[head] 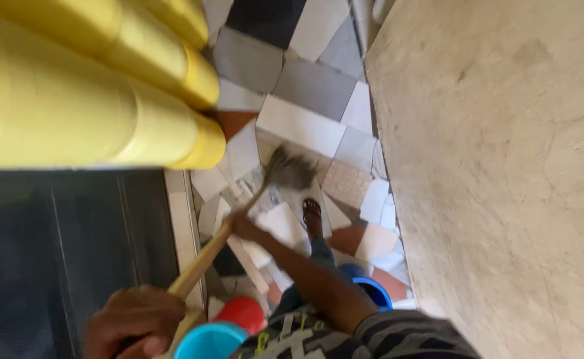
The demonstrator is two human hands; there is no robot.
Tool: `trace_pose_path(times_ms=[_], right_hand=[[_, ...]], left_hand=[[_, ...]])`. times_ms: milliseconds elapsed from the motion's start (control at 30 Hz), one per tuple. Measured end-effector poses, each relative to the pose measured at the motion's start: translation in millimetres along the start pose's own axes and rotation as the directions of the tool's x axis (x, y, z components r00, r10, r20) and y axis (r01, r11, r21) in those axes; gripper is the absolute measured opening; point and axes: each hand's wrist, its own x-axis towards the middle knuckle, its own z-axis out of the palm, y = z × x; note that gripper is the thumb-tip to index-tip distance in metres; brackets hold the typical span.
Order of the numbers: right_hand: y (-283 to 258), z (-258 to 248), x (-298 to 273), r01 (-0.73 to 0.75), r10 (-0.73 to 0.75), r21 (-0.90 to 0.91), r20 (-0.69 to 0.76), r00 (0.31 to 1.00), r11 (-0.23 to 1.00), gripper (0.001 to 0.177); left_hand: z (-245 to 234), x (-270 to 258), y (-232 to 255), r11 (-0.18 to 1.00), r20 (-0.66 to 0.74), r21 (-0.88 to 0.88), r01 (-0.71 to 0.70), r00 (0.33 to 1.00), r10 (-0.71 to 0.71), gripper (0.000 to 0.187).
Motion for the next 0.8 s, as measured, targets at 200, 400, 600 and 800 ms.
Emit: trace_pose_path(times_ms=[200,400,600,800], right_hand=[[-82,18,-12,-0.139,0.248,-0.328,0.317,0.915,0.934,0.024],[-98,-22,11,0.082,0.300,-0.599,0.510,0.806,0.797,0.044],[-37,-98,34,0.144,0.046,-0.620,0.279,0.959,0.771,0.029],[18,-182,0,0.041,-0.152,-0.586,-0.141,0.978,0.809,0.024]], left_hand=[[23,3,-32,0.996,-0.143,0.073,-0.052,0.988,0.062,0.048],[26,38,-17,0.944,-0.421,0.039,-0.327,0.852,0.312,0.039],[23,69,7,0.859,-0.414,-0.048,-0.510,0.793,0.448,0.024],[42,71,-42,0.763,-0.496,-0.275,-0.585,0.766,0.409,0.032]])
